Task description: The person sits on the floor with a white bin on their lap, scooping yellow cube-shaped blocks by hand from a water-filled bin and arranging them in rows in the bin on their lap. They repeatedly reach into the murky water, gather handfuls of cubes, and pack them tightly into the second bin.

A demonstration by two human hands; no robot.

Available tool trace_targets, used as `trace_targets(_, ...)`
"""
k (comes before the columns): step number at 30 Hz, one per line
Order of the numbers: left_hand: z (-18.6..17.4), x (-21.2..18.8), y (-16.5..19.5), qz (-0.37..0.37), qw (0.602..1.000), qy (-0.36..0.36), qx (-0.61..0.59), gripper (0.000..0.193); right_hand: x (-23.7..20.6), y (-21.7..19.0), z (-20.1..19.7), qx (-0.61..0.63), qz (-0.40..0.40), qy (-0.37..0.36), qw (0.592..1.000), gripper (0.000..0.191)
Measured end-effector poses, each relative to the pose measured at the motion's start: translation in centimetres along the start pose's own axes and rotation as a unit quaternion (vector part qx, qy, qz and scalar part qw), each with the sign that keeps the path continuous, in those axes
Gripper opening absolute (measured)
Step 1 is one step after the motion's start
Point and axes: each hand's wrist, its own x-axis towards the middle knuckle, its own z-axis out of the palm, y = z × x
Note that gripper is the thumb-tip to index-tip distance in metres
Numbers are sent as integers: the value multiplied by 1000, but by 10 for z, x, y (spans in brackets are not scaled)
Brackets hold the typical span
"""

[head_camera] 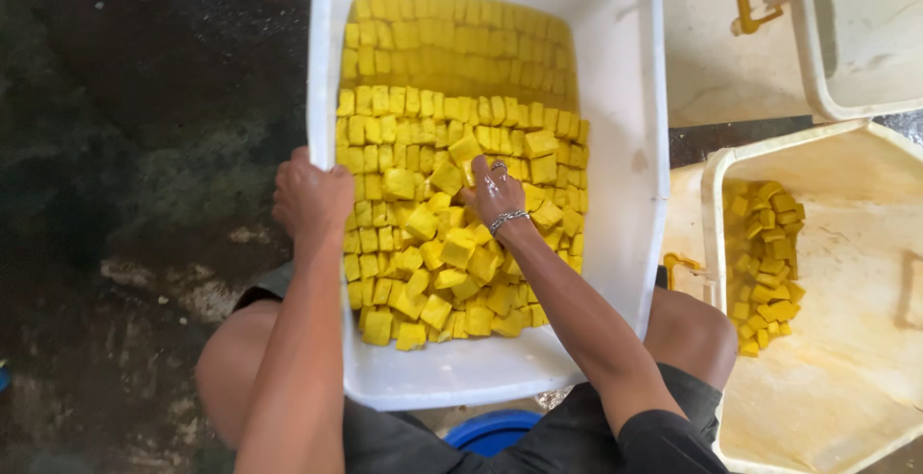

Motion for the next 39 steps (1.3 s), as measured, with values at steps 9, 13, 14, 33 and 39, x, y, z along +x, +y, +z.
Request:
trace_targets(9, 0, -1, 7, -18, 1000, 17, 17, 36, 35, 127, -22, 81, 6, 203, 976, 39)
trace_targets(13, -5, -2, 18, -30, 999, 23, 29, 35, 41, 125, -5, -7, 48, 73, 996, 41)
trace_targets(14, -5, -3, 20, -42, 998, 17, 33, 35, 42, 123, -1, 11, 27, 105, 994, 45)
trace_targets(33, 0, 2, 22, -67, 997, 14, 39, 36, 64, 84, 15, 140, 94, 200, 965, 59)
trace_targets(39, 1, 7, 14, -62, 998, 7, 24, 36, 61, 75, 2, 293, 110, 142, 939, 53)
